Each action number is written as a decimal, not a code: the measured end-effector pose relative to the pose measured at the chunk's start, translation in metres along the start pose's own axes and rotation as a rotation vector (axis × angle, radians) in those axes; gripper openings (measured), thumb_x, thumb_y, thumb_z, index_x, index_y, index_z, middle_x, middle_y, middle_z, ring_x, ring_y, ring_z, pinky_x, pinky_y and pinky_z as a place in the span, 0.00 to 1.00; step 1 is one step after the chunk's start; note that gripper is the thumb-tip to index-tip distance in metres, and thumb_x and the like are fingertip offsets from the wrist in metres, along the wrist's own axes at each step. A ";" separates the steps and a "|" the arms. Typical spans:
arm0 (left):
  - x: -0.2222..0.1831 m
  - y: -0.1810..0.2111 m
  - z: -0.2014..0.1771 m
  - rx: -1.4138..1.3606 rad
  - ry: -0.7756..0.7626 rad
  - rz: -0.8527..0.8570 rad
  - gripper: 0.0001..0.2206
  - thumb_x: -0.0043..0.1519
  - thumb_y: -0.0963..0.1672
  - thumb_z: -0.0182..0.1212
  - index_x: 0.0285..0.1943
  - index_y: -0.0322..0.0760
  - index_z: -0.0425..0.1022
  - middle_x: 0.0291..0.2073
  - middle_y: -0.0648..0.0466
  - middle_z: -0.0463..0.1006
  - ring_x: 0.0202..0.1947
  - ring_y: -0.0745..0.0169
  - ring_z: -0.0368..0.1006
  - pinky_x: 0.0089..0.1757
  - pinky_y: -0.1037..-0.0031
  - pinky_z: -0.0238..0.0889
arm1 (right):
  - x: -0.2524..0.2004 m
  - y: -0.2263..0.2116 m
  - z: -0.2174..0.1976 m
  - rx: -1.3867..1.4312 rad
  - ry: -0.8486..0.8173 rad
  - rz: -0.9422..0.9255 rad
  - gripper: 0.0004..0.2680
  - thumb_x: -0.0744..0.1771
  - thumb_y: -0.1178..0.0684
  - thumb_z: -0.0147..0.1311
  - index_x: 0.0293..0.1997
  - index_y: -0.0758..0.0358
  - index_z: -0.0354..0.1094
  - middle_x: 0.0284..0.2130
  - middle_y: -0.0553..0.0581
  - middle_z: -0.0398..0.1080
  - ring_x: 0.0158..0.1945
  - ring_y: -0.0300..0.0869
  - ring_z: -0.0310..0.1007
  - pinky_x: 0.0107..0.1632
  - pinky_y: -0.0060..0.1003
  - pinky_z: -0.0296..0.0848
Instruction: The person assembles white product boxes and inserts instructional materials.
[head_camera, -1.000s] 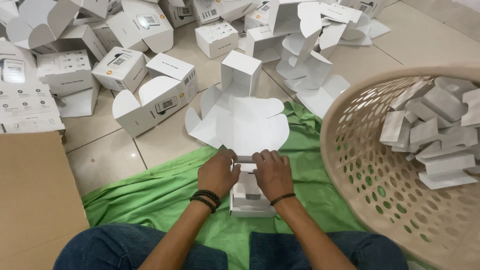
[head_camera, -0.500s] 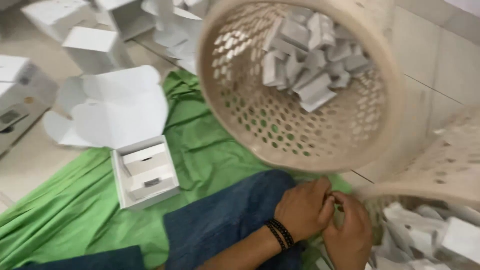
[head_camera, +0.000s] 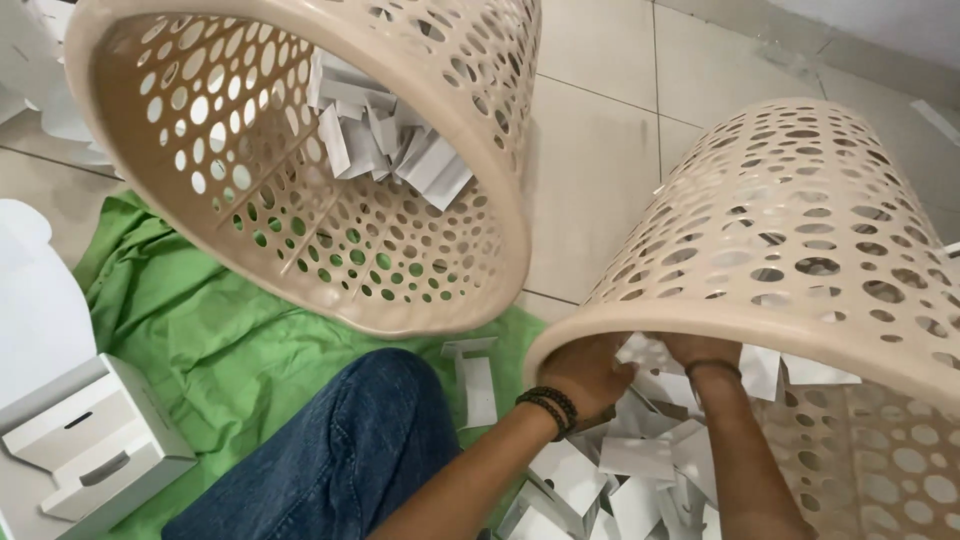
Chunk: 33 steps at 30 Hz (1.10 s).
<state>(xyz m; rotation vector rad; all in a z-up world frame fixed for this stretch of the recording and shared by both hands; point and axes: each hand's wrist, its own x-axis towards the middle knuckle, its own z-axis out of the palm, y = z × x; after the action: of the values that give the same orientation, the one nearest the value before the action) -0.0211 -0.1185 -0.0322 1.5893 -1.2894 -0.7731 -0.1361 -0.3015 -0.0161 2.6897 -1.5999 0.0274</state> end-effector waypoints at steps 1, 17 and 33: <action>-0.002 -0.002 -0.003 0.004 -0.001 0.002 0.25 0.59 0.47 0.58 0.67 0.35 0.68 0.61 0.39 0.72 0.62 0.40 0.67 0.60 0.56 0.59 | 0.011 0.007 0.014 0.004 0.002 0.001 0.20 0.64 0.34 0.55 0.58 0.48 0.73 0.58 0.55 0.74 0.62 0.52 0.70 0.62 0.49 0.70; -0.039 -0.058 -0.014 -0.065 0.090 0.139 0.20 0.59 0.43 0.60 0.62 0.34 0.72 0.58 0.41 0.73 0.59 0.40 0.68 0.59 0.58 0.59 | 0.065 0.004 0.107 0.182 0.046 0.140 0.28 0.61 0.45 0.64 0.68 0.58 0.60 0.63 0.70 0.62 0.63 0.63 0.62 0.58 0.60 0.66; -0.117 0.026 -0.095 -0.219 0.046 0.210 0.26 0.65 0.48 0.61 0.72 0.38 0.65 0.66 0.44 0.70 0.65 0.46 0.70 0.59 0.63 0.66 | -0.168 0.100 0.042 1.547 0.489 0.281 0.04 0.62 0.67 0.41 0.31 0.67 0.62 0.33 0.55 0.67 0.34 0.38 0.61 0.37 0.34 0.61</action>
<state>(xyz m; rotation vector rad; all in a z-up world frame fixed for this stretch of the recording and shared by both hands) 0.0231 0.0186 0.0195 1.2685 -1.2692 -0.7148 -0.3040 -0.2022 -0.0613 2.4610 -2.1079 2.5737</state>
